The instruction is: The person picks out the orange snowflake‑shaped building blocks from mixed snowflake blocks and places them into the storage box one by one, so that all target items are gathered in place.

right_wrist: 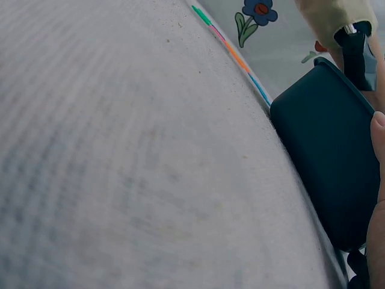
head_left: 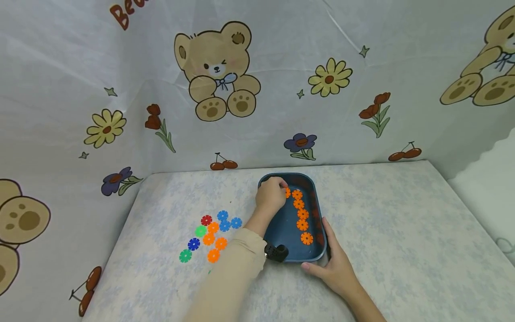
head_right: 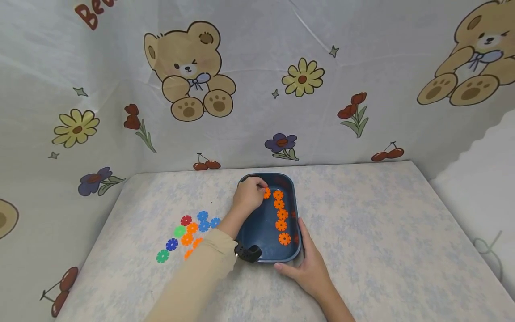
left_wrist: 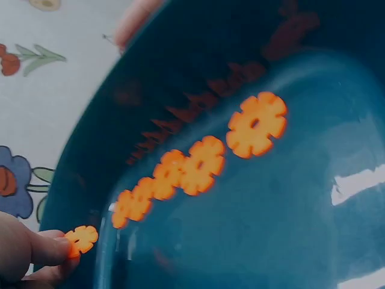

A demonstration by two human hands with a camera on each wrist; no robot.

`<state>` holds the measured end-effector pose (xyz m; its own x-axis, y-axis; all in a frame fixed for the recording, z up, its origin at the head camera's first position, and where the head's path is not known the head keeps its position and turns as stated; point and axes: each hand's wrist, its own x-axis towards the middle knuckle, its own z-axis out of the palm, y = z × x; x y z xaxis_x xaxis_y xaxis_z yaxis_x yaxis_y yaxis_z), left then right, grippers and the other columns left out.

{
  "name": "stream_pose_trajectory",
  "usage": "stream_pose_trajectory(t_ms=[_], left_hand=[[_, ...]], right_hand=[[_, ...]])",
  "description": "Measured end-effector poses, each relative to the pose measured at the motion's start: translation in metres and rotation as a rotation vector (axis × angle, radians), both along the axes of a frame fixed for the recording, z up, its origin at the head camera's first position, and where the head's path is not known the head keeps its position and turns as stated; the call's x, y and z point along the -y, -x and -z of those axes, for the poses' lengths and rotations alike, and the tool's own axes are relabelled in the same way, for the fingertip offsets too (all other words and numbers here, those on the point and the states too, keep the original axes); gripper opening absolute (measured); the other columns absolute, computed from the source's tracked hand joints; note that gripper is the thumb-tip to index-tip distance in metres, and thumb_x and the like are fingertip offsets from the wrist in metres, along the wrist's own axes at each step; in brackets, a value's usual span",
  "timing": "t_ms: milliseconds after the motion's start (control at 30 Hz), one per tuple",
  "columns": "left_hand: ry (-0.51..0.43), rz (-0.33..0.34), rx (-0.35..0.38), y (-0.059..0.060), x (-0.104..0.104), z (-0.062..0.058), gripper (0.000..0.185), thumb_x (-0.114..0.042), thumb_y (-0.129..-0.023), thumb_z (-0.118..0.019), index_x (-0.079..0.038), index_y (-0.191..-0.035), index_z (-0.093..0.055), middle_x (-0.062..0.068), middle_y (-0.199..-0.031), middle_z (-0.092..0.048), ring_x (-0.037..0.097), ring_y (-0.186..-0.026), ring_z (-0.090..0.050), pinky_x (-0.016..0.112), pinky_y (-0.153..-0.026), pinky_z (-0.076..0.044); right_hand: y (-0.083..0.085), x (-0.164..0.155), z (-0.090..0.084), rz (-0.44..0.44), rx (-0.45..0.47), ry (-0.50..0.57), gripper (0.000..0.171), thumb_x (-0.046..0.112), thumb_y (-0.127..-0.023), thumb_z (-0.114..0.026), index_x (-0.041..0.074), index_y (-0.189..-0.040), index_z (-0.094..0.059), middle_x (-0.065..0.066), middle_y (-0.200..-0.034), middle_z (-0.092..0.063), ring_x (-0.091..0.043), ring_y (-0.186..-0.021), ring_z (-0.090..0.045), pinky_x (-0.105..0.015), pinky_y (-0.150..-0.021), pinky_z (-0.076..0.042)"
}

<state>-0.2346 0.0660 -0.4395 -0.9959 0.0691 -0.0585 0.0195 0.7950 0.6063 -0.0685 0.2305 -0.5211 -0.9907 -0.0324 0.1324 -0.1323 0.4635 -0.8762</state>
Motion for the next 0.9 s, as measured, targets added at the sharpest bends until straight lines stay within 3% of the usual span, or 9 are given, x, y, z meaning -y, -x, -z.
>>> stream_pose_trajectory(t_ms=[167,300,567,667,767,900], left_hand=[[0.107,0.004,-0.009,0.002,-0.006,0.006,0.014,-0.014,-0.096,-0.062,-0.020,-0.103,-0.073,-0.001,-0.094,-0.073,0.015,-0.066,-0.060,0.029,-0.053,-0.047],[0.175,-0.003,-0.016,0.002,-0.009,0.010,0.015,-0.009,-0.092,-0.067,-0.021,-0.099,-0.073,-0.001,-0.090,-0.073,0.014,-0.060,-0.058,0.027,-0.050,-0.045],[0.292,-0.018,-0.028,0.004,-0.011,0.017,0.013,-0.010,-0.091,-0.070,-0.018,-0.081,-0.067,0.002,-0.075,-0.067,0.017,-0.057,-0.058,0.030,-0.048,-0.043],[0.303,-0.026,-0.043,0.003,-0.011,0.020,0.007,-0.009,-0.091,-0.070,-0.016,-0.091,-0.069,0.005,-0.083,-0.070,0.019,-0.061,-0.062,0.032,-0.050,-0.048],[0.295,-0.016,-0.054,0.000,-0.012,0.018,0.016,-0.013,-0.093,-0.069,-0.016,-0.108,-0.070,0.007,-0.097,-0.074,0.023,-0.072,-0.069,0.035,-0.058,-0.056],[0.236,0.028,-0.101,-0.006,-0.017,0.002,0.024,-0.023,-0.096,-0.066,-0.018,-0.120,-0.068,0.004,-0.107,-0.074,0.022,-0.081,-0.072,0.034,-0.062,-0.057]], right_hand=[[-0.001,0.000,0.000,0.001,0.006,0.002,0.121,0.023,-0.072,-0.090,0.023,-0.161,-0.007,-0.007,-0.167,-0.015,-0.004,-0.149,-0.018,0.002,-0.105,-0.018],[-0.001,0.001,0.001,0.004,0.013,-0.005,0.122,0.023,-0.072,-0.090,0.030,-0.160,-0.005,-0.005,-0.166,-0.015,-0.007,-0.150,-0.019,0.002,-0.104,-0.018],[0.000,0.003,0.000,-0.003,0.008,0.000,0.123,0.022,-0.071,-0.090,0.035,-0.159,-0.005,-0.005,-0.166,-0.016,-0.005,-0.149,-0.019,0.001,-0.105,-0.018],[0.000,0.004,0.000,-0.004,0.004,0.008,0.123,0.022,-0.071,-0.090,0.034,-0.160,-0.006,-0.006,-0.166,-0.016,-0.001,-0.148,-0.019,0.001,-0.105,-0.018],[0.000,0.004,0.000,-0.004,0.004,0.005,0.123,0.022,-0.071,-0.090,0.033,-0.160,-0.006,-0.006,-0.166,-0.017,-0.001,-0.148,-0.019,0.001,-0.105,-0.019],[-0.001,0.001,-0.001,0.008,0.011,-0.004,0.123,0.023,-0.071,-0.090,0.029,-0.160,-0.006,-0.006,-0.166,-0.017,-0.006,-0.149,-0.021,0.001,-0.104,-0.019]])
